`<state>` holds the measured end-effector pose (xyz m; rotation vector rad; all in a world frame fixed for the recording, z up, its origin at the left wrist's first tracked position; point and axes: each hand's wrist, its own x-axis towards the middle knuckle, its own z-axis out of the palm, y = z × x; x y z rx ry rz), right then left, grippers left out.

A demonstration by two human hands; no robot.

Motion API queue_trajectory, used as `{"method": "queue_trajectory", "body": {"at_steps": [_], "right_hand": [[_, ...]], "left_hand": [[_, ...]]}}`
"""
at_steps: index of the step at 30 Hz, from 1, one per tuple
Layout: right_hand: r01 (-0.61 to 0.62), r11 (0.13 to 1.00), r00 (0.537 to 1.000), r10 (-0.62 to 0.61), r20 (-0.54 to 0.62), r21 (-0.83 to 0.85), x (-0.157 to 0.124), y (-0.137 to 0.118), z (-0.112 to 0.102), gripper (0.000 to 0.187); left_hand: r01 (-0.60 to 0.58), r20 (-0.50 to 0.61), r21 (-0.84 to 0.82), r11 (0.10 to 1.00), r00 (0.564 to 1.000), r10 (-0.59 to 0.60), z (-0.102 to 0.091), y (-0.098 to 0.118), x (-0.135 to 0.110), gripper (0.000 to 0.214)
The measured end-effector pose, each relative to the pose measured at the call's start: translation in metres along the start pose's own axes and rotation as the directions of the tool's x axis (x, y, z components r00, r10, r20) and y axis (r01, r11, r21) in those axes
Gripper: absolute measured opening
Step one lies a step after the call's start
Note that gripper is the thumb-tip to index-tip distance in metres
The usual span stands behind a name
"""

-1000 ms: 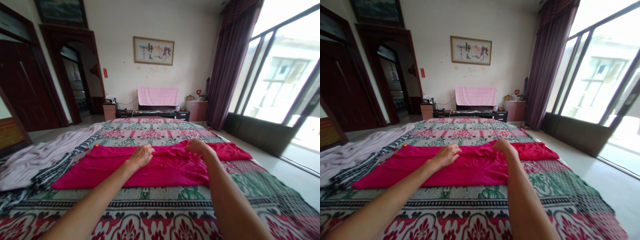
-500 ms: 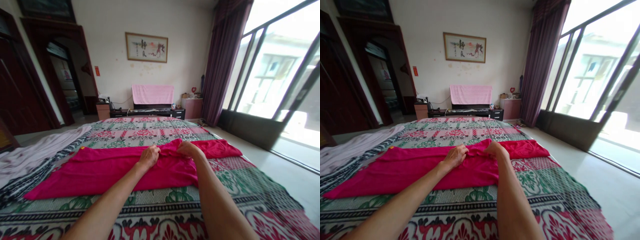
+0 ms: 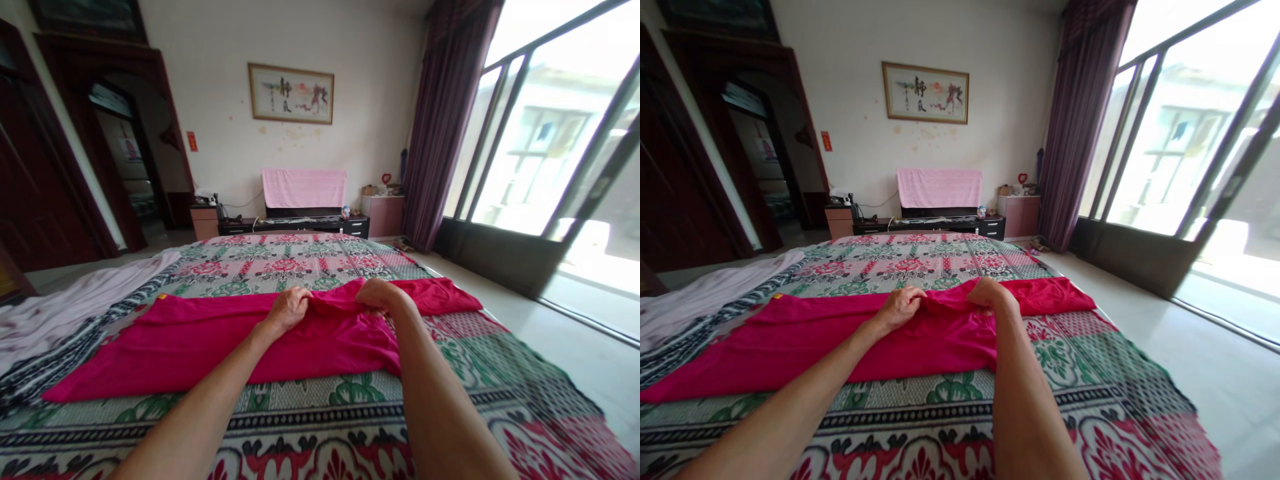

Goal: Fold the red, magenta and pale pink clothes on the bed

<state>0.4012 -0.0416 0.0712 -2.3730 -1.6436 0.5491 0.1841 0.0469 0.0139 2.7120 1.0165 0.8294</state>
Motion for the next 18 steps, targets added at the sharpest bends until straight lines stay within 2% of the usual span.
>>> {"method": "queue_trajectory", "body": {"at_steps": [2,4,6,8,10,12,13,15,17,18], "right_hand": [[-0.072,0.994,0.987,0.058,0.152,0.085,-0.003,-0.001,0.000,0.019],[-0.103,0.985,0.964,0.065,0.256,0.139,-0.005,-0.002,0.001,0.018],[-0.100,0.982,0.955,0.050,0.291,0.161,-0.006,-0.003,0.001,0.017],[-0.099,0.981,0.964,0.054,0.260,0.165,-0.005,-0.001,-0.001,0.019],[-0.108,0.984,0.987,0.089,0.134,0.142,-0.003,0.003,-0.005,0.024],[-0.132,0.984,0.986,0.143,-0.081,0.122,-0.001,0.007,-0.011,0.024],[-0.146,0.981,0.965,0.170,-0.201,0.127,0.000,0.009,-0.013,0.022],[-0.165,0.972,0.891,0.219,-0.397,0.165,0.003,0.012,-0.016,0.018],[-0.169,0.963,0.833,0.253,-0.493,0.209,0.008,0.013,-0.015,0.024],[-0.173,0.960,0.825,0.262,-0.501,0.219,0.010,0.013,-0.013,0.028]], "left_hand": [[-0.039,0.032,0.015,0.999,0.999,0.038,0.000,0.000,-0.002,0.028],[-0.071,0.061,0.033,0.997,0.996,0.069,0.000,0.000,-0.004,0.029],[-0.090,0.078,0.044,0.995,0.993,0.086,0.000,-0.002,-0.005,0.029],[-0.100,0.088,0.038,0.994,0.992,0.096,-0.001,-0.003,-0.005,0.032],[-0.108,0.077,0.019,0.994,0.991,0.106,-0.003,-0.003,-0.005,0.036],[-0.134,0.040,-0.008,0.991,0.990,0.134,-0.006,0.002,-0.005,0.039],[-0.153,0.017,-0.023,0.988,0.988,0.154,-0.008,0.005,-0.005,0.038],[-0.208,-0.009,-0.053,0.977,0.978,0.208,-0.010,0.016,-0.005,0.030],[-0.267,0.010,-0.065,0.962,0.963,0.268,-0.010,0.025,-0.007,0.021],[-0.289,0.031,-0.054,0.956,0.956,0.291,-0.010,0.028,-0.008,0.019]]}}
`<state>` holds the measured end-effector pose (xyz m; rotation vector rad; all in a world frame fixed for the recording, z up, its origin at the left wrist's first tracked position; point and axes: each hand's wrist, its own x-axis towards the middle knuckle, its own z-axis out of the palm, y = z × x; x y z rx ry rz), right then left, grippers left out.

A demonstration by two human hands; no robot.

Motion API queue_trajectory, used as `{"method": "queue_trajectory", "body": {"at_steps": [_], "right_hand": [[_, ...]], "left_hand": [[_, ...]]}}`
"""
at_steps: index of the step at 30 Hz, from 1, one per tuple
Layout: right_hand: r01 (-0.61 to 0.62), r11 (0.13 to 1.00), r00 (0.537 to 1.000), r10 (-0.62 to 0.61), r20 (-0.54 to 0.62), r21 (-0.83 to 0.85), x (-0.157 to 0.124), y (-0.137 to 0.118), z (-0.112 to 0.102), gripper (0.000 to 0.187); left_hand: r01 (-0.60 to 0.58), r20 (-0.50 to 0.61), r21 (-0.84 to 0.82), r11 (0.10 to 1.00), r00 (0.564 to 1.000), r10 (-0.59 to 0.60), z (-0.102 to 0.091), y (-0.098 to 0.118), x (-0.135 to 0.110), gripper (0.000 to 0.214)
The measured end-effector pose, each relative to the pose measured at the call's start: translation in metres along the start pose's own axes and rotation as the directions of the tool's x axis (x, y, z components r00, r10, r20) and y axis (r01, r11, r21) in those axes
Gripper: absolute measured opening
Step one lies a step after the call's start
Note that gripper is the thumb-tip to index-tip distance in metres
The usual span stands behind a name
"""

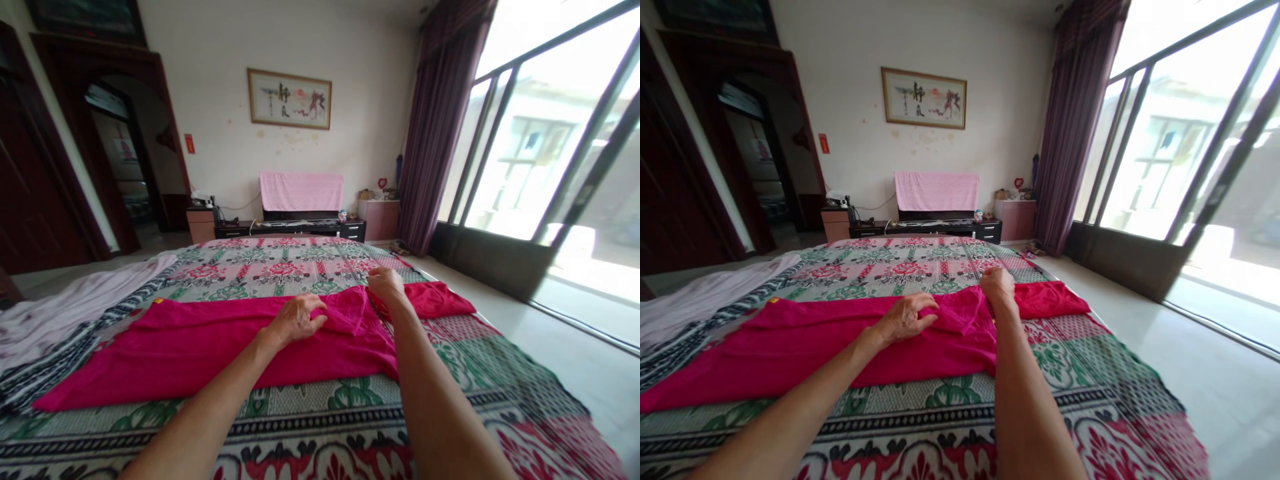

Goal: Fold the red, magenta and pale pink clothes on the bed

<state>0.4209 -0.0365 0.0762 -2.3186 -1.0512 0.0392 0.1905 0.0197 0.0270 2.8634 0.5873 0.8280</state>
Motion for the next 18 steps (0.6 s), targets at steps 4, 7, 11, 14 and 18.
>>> {"method": "queue_trajectory", "body": {"at_steps": [4,7,11,14,18], "right_hand": [[0.036,0.998,0.998,-0.033,0.058,-0.056,0.002,0.003,0.015,0.042],[0.158,0.979,0.985,-0.148,0.083,-0.126,0.002,0.007,0.024,0.046],[0.296,0.937,0.953,-0.276,0.127,-0.184,0.004,0.014,0.035,0.046],[0.295,0.937,0.949,-0.265,0.173,-0.185,0.005,0.019,0.044,0.042],[0.226,0.961,0.970,-0.206,0.129,-0.162,0.003,0.022,0.049,0.036]], "left_hand": [[0.006,0.066,0.105,0.994,0.998,-0.013,0.005,0.000,-0.003,0.020],[0.063,0.077,0.131,0.989,0.994,-0.074,0.009,-0.008,-0.006,0.020],[0.133,0.100,0.120,0.984,0.984,-0.145,0.012,-0.013,-0.009,0.017],[0.151,0.103,0.125,0.981,0.981,-0.165,0.014,-0.012,-0.009,0.017],[0.180,0.092,0.136,0.974,0.977,-0.194,0.014,-0.011,-0.009,0.019]]}}
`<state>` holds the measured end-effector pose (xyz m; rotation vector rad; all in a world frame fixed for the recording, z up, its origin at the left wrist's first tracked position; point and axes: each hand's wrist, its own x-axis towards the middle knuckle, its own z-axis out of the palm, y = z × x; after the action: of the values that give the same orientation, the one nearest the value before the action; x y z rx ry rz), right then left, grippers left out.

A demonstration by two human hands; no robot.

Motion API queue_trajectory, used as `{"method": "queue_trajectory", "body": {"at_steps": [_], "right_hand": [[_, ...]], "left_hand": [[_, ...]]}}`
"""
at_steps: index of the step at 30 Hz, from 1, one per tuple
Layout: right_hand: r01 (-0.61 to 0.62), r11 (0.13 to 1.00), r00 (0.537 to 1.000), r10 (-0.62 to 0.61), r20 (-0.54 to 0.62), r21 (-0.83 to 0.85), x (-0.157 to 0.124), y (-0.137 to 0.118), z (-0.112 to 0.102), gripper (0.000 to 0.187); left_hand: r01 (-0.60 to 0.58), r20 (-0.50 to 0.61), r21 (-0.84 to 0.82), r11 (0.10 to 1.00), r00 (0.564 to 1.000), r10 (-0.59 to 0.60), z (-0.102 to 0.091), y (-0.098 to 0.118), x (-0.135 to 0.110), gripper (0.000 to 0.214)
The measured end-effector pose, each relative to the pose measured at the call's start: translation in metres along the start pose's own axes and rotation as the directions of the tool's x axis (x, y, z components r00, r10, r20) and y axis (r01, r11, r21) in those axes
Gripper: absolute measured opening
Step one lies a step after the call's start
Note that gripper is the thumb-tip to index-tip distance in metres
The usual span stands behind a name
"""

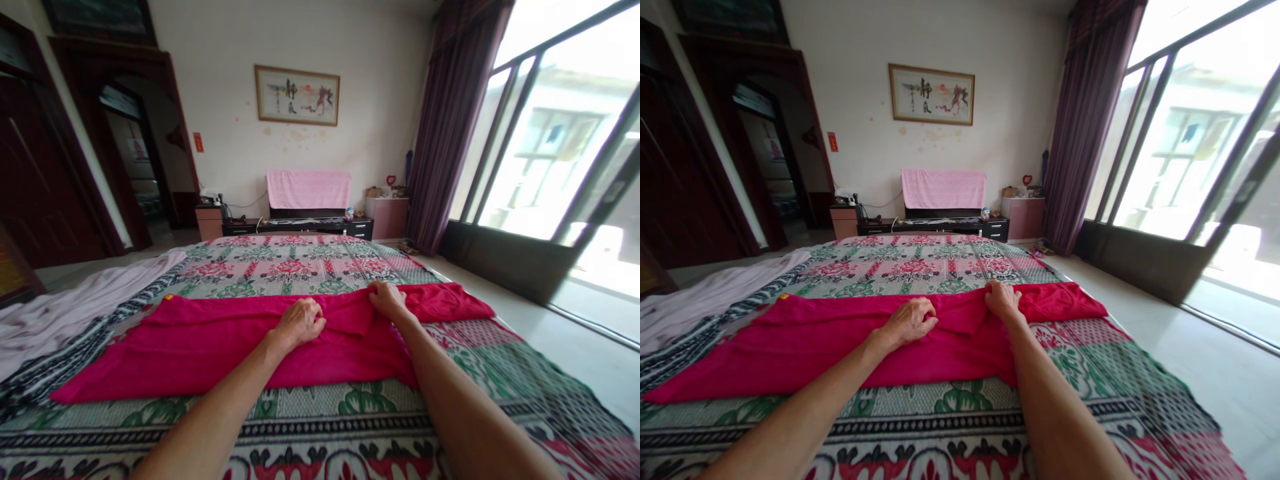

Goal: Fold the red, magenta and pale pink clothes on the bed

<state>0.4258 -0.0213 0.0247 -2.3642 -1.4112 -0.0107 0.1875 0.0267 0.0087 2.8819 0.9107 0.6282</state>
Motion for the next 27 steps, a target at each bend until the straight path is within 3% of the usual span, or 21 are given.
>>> {"method": "queue_trajectory", "body": {"at_steps": [6,11,17,23,25,27], "right_hand": [[-0.050,0.999,0.999,0.050,0.001,0.009,-0.001,-0.001,-0.004,0.032],[-0.066,0.997,0.991,0.069,-0.112,0.032,-0.001,-0.002,-0.012,0.034],[-0.060,0.996,0.998,0.061,-0.005,0.060,0.001,0.002,-0.011,0.034],[-0.043,0.955,0.957,0.124,-0.263,0.293,0.016,0.022,-0.036,0.035],[0.022,0.943,0.950,0.084,-0.299,0.332,0.017,0.024,-0.044,0.032],[0.100,0.926,0.964,0.000,-0.265,0.365,0.016,0.021,-0.047,0.031]], "left_hand": [[0.012,0.025,0.009,1.000,1.000,-0.012,-0.001,-0.001,-0.001,0.020],[0.016,0.025,0.026,1.000,1.000,-0.017,-0.001,0.001,-0.001,0.023],[0.023,0.049,-0.013,1.000,0.999,-0.022,-0.005,-0.001,0.000,0.021],[0.017,0.065,-0.030,0.999,0.998,-0.015,-0.005,-0.005,0.003,0.019],[0.009,0.062,-0.025,1.000,0.998,-0.008,-0.004,-0.005,0.004,0.020],[-0.003,0.060,-0.025,1.000,0.998,0.004,-0.004,-0.005,0.004,0.020]]}}
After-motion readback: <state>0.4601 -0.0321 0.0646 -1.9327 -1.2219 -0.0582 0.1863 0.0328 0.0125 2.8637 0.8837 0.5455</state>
